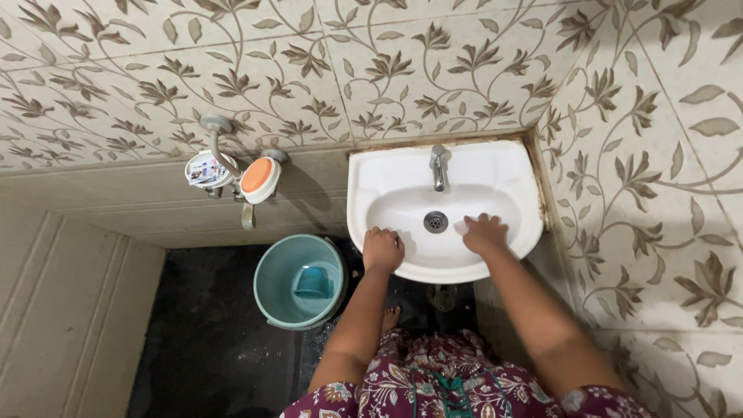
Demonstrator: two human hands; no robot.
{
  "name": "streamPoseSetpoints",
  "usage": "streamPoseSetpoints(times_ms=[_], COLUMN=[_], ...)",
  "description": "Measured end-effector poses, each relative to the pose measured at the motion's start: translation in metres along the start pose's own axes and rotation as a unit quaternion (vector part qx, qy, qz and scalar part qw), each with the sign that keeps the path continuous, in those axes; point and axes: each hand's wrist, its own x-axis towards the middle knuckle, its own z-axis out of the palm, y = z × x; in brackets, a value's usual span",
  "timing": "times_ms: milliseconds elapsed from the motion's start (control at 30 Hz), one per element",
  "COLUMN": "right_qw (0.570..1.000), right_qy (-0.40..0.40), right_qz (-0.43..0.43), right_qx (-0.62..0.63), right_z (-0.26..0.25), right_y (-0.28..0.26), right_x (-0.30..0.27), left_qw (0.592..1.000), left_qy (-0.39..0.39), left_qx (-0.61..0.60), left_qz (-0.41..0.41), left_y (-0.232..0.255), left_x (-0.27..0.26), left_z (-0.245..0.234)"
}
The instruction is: The person scrubs the interior and rim of a white bathroom sink using a sponge and water from the tap. They repeatedly wipe the basin and faucet area, rinse the sponge, and continue scrubbing until the end of the clip.
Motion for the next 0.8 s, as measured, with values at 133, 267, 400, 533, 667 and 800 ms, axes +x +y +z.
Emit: streamPoseSetpoints(times_ms=[133, 267, 400, 533, 667, 800], right_qw=[0.842, 0.41, 0.345, 0.356, 0.432, 0.425], right_qy=[0.033, 0.034, 0.015, -0.009, -0.035, -0.026], right_qz=[0.056, 0.141, 0.145, 0.171, 0.111, 0.099], right_qx=[0.536, 0.9, 0.927, 0.919, 0.894, 0.899], right_z=[0.009, 0.014, 0.013, 0.012, 0.015, 0.019], right_y=[-0.037, -0.065, -0.074, -0.095, -0.141, -0.175], right_x=[-0.005, -0.008, 0.011, 0.036, 0.046, 0.037], left_qw=[1.0, 1.0, 1.0, 0.996, 0.982, 0.974], left_qy=[-0.003, -0.022, -0.007, 0.04, 0.112, 0.159], left_qx=[0.007, 0.013, -0.009, -0.071, -0.142, -0.147], left_qz=[0.006, 0.01, 0.025, 0.045, 0.061, 0.068], left_y=[0.0, 0.0, -0.005, -0.012, -0.017, -0.025], left_x=[0.001, 0.001, 0.002, 0.0, 0.007, 0.019], left_z=[-0.001, 0.002, 0.005, 0.01, 0.004, -0.008])
